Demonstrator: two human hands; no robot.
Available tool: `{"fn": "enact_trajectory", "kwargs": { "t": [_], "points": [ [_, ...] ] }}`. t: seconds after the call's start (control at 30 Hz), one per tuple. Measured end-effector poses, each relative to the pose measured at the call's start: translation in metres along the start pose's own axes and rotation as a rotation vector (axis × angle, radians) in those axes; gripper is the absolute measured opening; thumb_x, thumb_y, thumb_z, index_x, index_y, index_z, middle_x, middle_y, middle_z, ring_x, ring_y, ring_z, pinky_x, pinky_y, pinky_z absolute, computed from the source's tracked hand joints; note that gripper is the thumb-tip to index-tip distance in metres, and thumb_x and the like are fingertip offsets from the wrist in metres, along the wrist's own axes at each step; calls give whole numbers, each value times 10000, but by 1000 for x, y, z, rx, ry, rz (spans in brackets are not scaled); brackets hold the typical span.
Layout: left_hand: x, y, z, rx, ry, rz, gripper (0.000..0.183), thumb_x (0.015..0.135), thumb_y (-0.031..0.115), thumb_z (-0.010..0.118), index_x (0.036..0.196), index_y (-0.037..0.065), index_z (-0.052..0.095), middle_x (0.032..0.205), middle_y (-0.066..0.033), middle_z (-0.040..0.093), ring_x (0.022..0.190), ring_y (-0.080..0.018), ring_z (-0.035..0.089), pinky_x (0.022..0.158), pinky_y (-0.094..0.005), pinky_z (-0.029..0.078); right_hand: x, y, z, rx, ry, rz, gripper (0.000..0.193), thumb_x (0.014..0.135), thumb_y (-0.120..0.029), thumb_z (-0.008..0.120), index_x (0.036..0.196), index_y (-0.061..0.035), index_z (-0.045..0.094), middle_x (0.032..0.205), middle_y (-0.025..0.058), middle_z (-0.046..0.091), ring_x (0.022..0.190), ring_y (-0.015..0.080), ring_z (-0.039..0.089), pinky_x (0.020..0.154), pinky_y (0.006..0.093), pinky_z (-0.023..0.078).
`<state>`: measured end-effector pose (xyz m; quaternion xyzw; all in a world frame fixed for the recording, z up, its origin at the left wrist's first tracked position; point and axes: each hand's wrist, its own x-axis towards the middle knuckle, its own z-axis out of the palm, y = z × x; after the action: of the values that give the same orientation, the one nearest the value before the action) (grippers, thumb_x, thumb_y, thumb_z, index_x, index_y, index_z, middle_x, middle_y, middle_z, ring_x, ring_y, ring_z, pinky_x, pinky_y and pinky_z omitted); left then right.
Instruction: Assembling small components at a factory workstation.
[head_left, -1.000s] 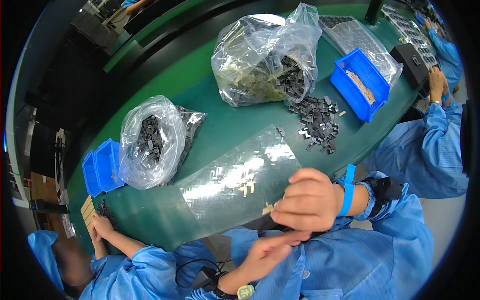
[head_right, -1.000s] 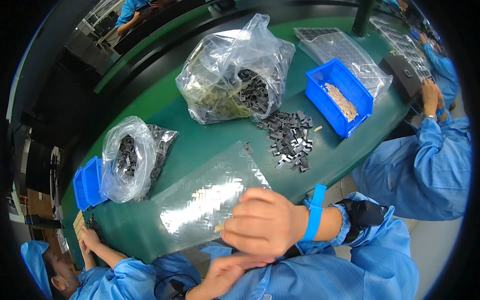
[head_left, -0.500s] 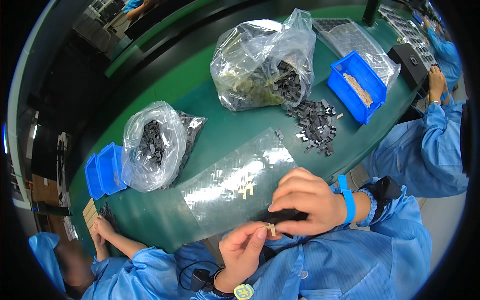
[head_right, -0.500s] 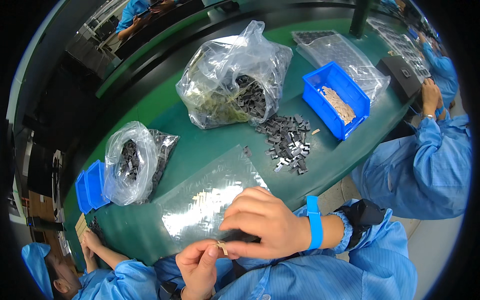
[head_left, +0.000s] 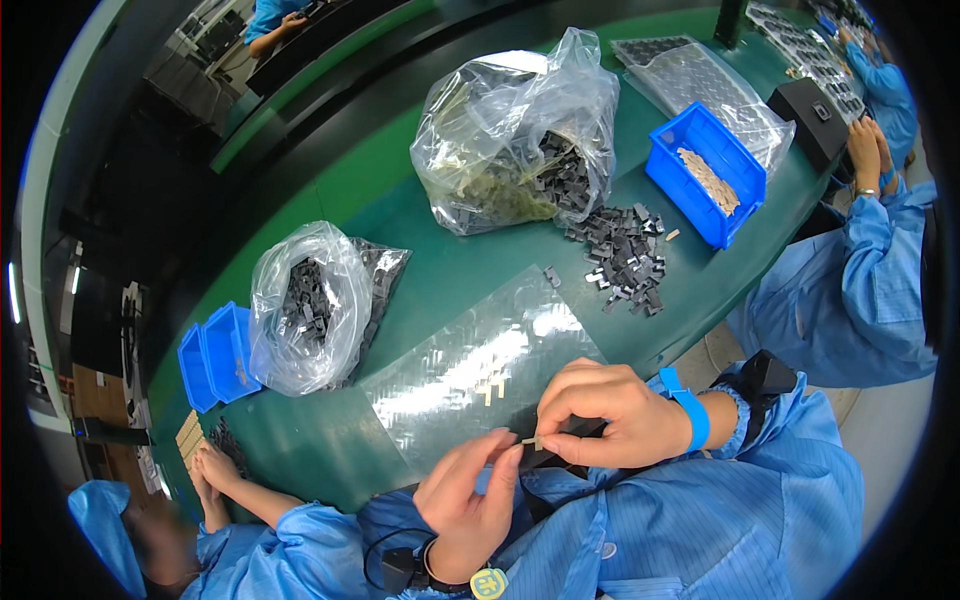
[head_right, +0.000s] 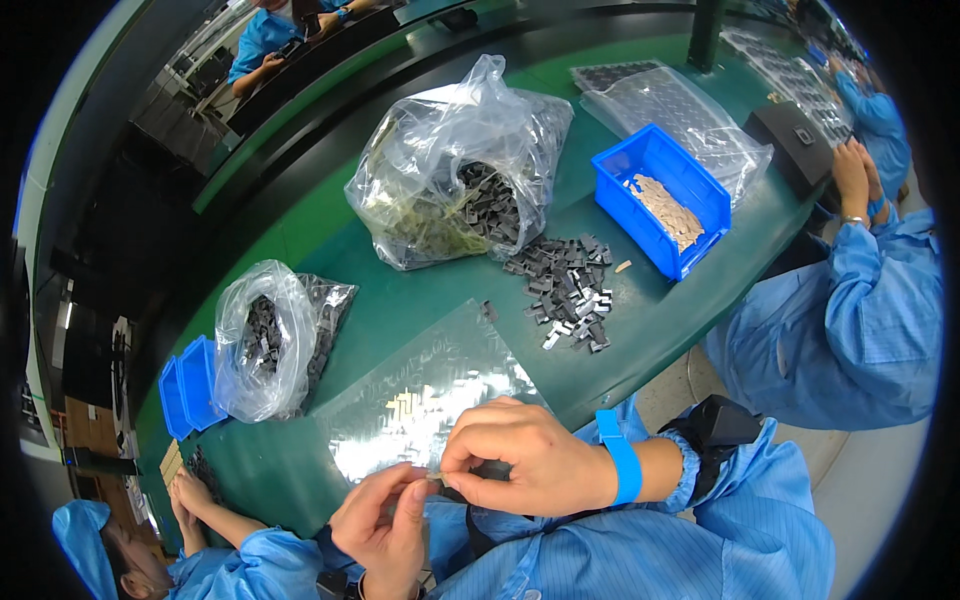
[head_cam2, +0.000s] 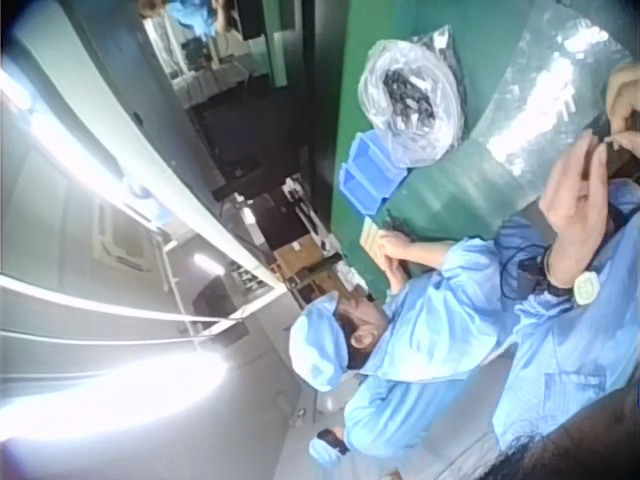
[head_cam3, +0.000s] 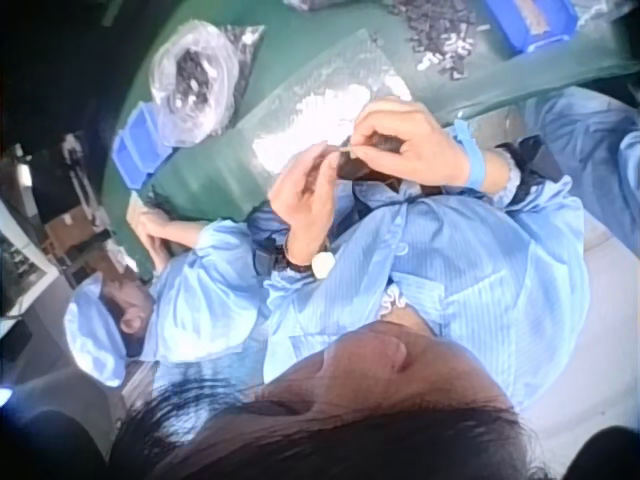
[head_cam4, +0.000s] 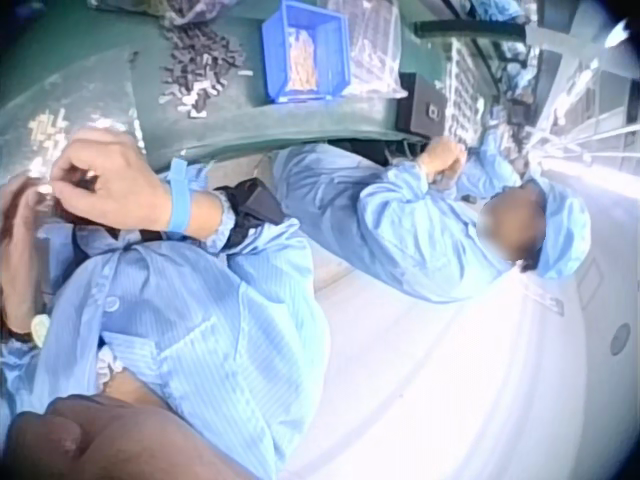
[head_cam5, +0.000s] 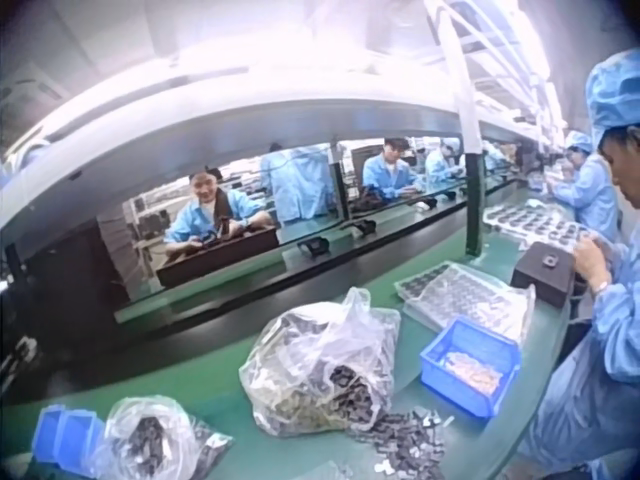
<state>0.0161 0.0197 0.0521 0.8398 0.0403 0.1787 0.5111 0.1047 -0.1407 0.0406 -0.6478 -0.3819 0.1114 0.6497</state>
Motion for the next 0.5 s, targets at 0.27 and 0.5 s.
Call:
{"fn": "enact_trajectory", "kwargs": {
  "t": [0.27,0.5],
  "points": [
    [7,9,1,250,-74,322,193,697,7,687,880,-30,635,802,-146,645,668,-238,639,592,-284,513,1,-2,2,-77,39,-86,94,704,-51,640,759,-65,565,741,21,572,677,179,561,670,304,390],
    [10,9,-1,79,-168,232,153,741,10,638,878,-57,624,805,-161,643,654,-245,639,581,-277,507,1,-3,2,-193,-6,-143,88,702,-68,641,758,-79,574,758,9,547,690,175,538,679,299,374]
  ]
}}
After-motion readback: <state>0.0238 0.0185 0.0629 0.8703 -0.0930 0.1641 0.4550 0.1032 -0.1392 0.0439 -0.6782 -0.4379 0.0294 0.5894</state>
